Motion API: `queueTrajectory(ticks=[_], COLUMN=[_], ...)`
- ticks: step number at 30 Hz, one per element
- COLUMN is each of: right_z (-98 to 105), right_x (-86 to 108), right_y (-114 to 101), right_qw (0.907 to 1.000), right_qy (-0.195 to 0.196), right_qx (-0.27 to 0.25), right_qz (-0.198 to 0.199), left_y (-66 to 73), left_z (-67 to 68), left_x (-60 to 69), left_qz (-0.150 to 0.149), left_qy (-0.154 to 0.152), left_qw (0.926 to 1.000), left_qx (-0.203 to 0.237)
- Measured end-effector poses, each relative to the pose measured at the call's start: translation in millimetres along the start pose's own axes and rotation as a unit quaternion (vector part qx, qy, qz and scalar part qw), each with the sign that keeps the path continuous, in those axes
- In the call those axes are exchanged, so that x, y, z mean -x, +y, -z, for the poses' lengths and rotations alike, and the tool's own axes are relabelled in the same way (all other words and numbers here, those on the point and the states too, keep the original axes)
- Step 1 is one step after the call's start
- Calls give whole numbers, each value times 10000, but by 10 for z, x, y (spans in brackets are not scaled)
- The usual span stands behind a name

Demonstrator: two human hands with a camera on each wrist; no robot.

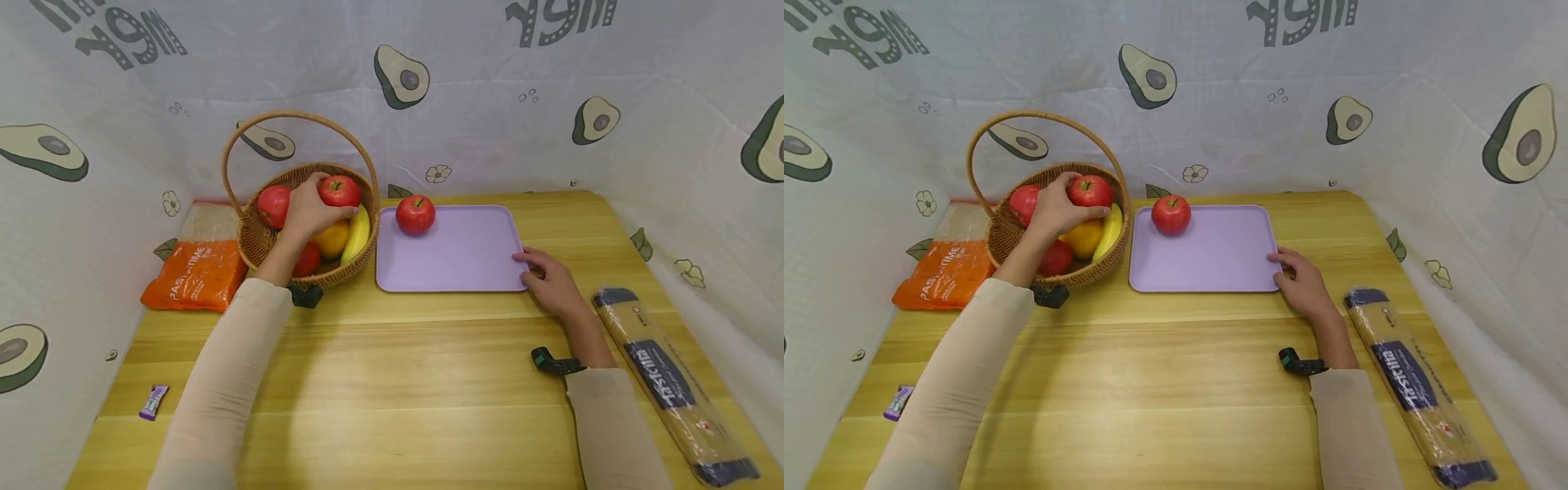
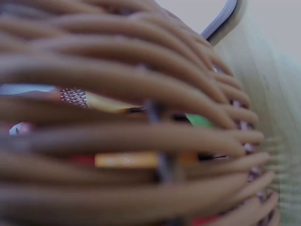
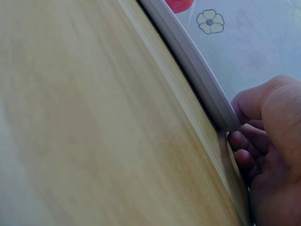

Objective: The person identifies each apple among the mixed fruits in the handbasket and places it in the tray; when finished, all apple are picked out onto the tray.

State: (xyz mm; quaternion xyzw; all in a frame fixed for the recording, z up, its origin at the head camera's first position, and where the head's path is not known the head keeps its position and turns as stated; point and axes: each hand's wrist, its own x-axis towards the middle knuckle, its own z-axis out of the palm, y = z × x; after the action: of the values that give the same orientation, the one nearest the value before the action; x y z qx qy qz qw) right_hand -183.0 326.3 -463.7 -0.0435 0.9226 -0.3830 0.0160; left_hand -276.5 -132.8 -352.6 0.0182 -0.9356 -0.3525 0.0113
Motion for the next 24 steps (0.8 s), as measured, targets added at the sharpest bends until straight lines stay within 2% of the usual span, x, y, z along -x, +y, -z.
queueTrajectory(ticks=[11, 19, 24], right_z=[-22, -30, -27], right_x=[-14, 15, 23], right_y=[35, 36, 28], right_qw=[10000, 10000, 10000], right_qy=[45, 45, 29], right_qx=[82, 53, 73], right_qz=[27, 37, 25], left_y=[-23, -92, -74], left_z=[114, 176, 199], left_x=[128, 274, 366], left_qz=[-315, -650, -829], left_qy=[18, 120, 304], left_qw=[9995, 9976, 9947], left_qx=[-50, 196, 519])
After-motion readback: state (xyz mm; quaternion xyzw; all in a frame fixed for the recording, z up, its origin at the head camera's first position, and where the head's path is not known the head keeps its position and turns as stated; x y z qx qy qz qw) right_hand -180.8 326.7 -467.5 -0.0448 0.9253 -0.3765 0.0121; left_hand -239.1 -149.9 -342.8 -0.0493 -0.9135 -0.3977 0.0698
